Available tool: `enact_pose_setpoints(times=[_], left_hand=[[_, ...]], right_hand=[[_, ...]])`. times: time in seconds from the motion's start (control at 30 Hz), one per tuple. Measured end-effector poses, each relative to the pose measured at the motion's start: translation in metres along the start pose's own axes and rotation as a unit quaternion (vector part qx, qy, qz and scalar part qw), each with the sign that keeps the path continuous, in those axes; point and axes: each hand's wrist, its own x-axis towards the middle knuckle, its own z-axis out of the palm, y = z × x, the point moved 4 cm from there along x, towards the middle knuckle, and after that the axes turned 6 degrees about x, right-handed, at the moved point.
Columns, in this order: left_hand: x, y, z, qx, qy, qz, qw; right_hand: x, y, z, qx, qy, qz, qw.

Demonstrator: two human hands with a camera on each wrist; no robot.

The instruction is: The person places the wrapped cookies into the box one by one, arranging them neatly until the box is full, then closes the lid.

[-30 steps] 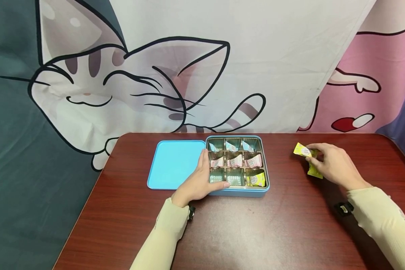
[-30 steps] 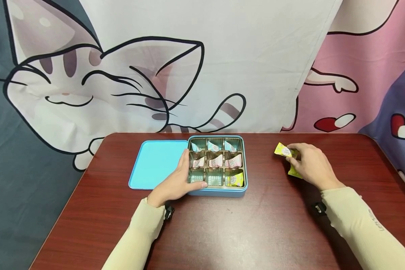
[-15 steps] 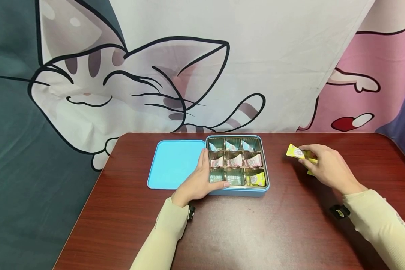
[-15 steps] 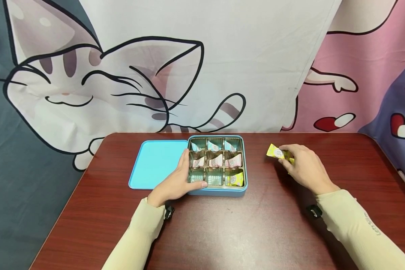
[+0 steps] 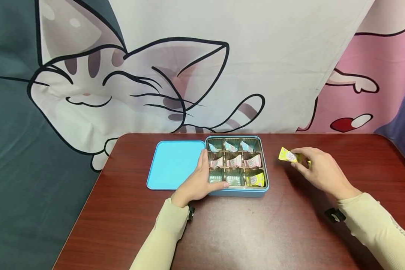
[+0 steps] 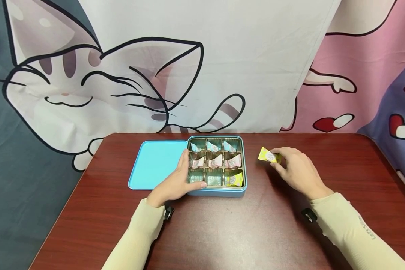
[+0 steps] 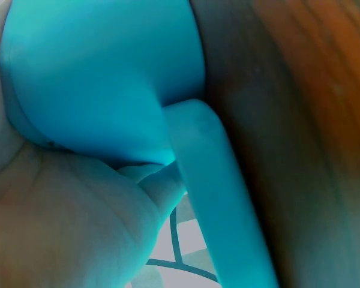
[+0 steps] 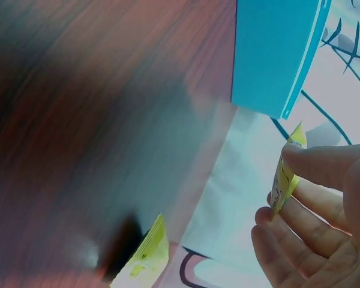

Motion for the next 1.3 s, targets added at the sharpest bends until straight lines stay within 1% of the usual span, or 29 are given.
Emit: enact_pose_setpoints(times=[0.6, 0.9, 1.3], left_hand=[[0.0, -0.002, 0.0, 0.004, 0.0, -0.005, 1.0], [0.0, -0.002, 0.0, -0.006, 0.002, -0.005, 1.0], [0.0, -0.002, 0.0, -0.003, 0.004, -0.004, 1.0]], right_hand=[[0.004, -0.027, 0.006, 0.019, 0.0, -0.028, 0.999], [0.005, -0.043, 0.009, 0.036, 0.002, -0.043, 0.998], [0.007, -0.061, 0.017, 0.056, 0.0, -0.073, 0.996]])
